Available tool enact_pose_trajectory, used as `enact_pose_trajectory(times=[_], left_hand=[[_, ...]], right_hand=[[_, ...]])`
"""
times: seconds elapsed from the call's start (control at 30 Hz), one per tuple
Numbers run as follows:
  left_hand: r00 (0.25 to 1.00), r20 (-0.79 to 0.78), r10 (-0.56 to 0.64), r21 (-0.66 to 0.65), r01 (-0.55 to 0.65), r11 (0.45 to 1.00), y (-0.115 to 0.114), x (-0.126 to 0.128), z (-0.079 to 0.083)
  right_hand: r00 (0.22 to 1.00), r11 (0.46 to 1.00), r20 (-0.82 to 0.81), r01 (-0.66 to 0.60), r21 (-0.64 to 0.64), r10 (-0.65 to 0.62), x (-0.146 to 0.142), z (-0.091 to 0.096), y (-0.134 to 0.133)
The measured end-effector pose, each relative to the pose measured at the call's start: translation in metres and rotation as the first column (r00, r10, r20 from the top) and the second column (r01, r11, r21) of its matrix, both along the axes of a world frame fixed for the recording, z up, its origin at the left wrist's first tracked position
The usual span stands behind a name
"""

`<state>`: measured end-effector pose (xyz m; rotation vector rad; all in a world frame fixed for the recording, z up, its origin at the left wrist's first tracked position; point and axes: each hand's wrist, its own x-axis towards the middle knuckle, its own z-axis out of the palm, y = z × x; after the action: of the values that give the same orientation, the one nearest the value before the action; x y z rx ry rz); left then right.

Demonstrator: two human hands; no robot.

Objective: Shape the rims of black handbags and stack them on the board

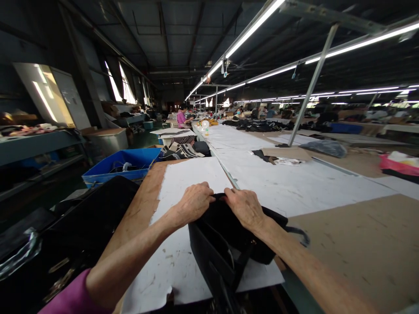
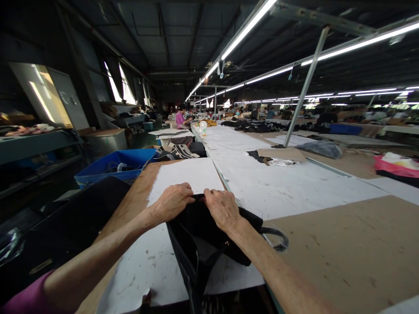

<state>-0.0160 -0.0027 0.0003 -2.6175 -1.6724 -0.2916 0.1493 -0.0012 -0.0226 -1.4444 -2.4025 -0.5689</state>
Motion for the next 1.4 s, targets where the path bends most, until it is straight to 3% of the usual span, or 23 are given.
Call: enact_pose_trajectory(times=[0.13,0.53,0.7,0.8,0.9,1.03,1.17,1.3,1.4], left_hand=[[1.000,-0.004,-0.016,0.027,0.016,1.000,-0.001,-0.001,-0.001],[1.000,-0.017,0.003,0.029,-0.003,1.000,-0.002,-0.002,-0.001],[1.000,0.008,0.022,0.032,-0.023,0.999,-0.005,-0.001,-0.001],[0.991,0.133,0.016,0.088,-0.028,0.996,-0.009,-0.002,-0.002],[0.922,0.386,0.001,0.187,-0.079,0.979,-0.014,-0.003,-0.002],[0.687,0.725,-0.051,0.267,-0.212,0.940,-0.026,-0.004,0.007],[0.525,0.839,-0.143,0.302,-0.231,0.925,-0.051,-0.007,0.019],[0.476,0.877,-0.066,0.186,-0.209,0.960,-0.083,-0.009,0.010],[0.528,0.849,-0.010,0.109,-0.157,0.982,-0.099,-0.005,-0.012]], right_hand=[[0.998,0.998,0.008,-0.065,-0.026,0.065,-0.002,0.002,-0.001],[1.000,0.999,-0.017,-0.019,-0.051,0.018,-0.006,0.000,-0.001],[0.999,0.991,0.003,-0.034,-0.132,0.035,-0.011,0.010,-0.006],[0.995,0.965,-0.043,-0.102,-0.242,0.094,-0.020,0.019,-0.008],[0.992,0.922,-0.096,-0.110,-0.371,0.080,-0.028,0.026,-0.009],[0.989,0.888,-0.081,-0.148,-0.436,0.125,-0.027,0.035,-0.008],[0.998,0.902,-0.051,0.020,-0.431,-0.046,-0.008,0.053,-0.002],[0.970,0.877,-0.050,0.193,-0.441,-0.239,0.024,0.073,0.008],[0.928,0.803,-0.039,0.298,-0.516,-0.370,0.042,0.077,0.013]])
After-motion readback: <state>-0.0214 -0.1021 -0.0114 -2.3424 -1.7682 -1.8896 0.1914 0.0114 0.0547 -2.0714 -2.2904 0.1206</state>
